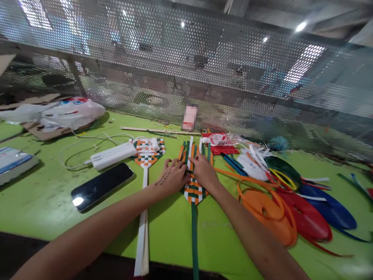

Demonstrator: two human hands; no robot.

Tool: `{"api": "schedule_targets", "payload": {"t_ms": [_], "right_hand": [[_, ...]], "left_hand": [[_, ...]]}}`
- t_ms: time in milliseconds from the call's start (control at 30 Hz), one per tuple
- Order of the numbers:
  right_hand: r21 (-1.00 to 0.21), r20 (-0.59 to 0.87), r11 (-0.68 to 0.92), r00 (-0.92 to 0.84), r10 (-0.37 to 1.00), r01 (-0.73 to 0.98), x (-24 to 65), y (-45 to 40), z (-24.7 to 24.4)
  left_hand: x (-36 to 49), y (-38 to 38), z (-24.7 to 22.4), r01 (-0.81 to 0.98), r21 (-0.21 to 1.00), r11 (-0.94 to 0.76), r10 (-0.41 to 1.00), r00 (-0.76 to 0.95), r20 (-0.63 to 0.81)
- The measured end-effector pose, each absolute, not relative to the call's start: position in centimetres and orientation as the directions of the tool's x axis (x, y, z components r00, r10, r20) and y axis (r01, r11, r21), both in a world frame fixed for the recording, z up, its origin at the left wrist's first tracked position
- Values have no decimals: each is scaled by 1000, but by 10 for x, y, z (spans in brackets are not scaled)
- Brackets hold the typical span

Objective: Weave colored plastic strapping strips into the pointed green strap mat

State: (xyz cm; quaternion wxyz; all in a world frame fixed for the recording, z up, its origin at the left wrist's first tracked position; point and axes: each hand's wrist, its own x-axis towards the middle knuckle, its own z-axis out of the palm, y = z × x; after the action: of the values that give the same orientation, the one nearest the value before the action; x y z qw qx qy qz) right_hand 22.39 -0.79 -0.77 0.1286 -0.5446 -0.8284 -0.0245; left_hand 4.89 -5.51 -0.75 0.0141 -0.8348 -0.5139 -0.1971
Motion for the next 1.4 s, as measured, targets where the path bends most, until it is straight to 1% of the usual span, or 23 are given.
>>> {"api": "schedule_targets", "payload": {"t_ms": [100,267,467,633,833,967,1167,1267,1333,1400], "right_hand": [[-103,217,385,-357,908,917,223,-9,-6],[-112,233,345,-313,921,932,221,-11,-6],[-93,234,351,-322,917,932,222,-10,-7],[-79,240,353,-326,915,932,222,-10,-6],[-80,228,353,-327,917,932,221,-9,-6],[-73,223,353,-329,917,933,221,-10,-4],[-44,210,360,-344,915,932,220,-11,-1],[-32,222,391,-375,900,920,221,-9,-3],[-42,234,406,-386,892,913,222,-7,-6],[-95,248,407,-374,894,909,222,-2,-8]], "left_hand": [[49,-56,-7,860,192,-473,853,393,343],[47,-56,-7,854,208,-477,853,393,343],[47,-56,-9,851,215,-479,851,391,350],[48,-53,-10,854,245,-459,863,363,351],[41,-41,-4,833,234,-502,853,432,293],[39,-38,-3,824,232,-517,846,450,285],[41,-41,-6,833,241,-498,855,426,295],[42,-40,-8,834,254,-490,859,412,303],[42,-39,-9,830,256,-496,855,414,312],[41,-39,-9,824,259,-504,850,421,316]]}}
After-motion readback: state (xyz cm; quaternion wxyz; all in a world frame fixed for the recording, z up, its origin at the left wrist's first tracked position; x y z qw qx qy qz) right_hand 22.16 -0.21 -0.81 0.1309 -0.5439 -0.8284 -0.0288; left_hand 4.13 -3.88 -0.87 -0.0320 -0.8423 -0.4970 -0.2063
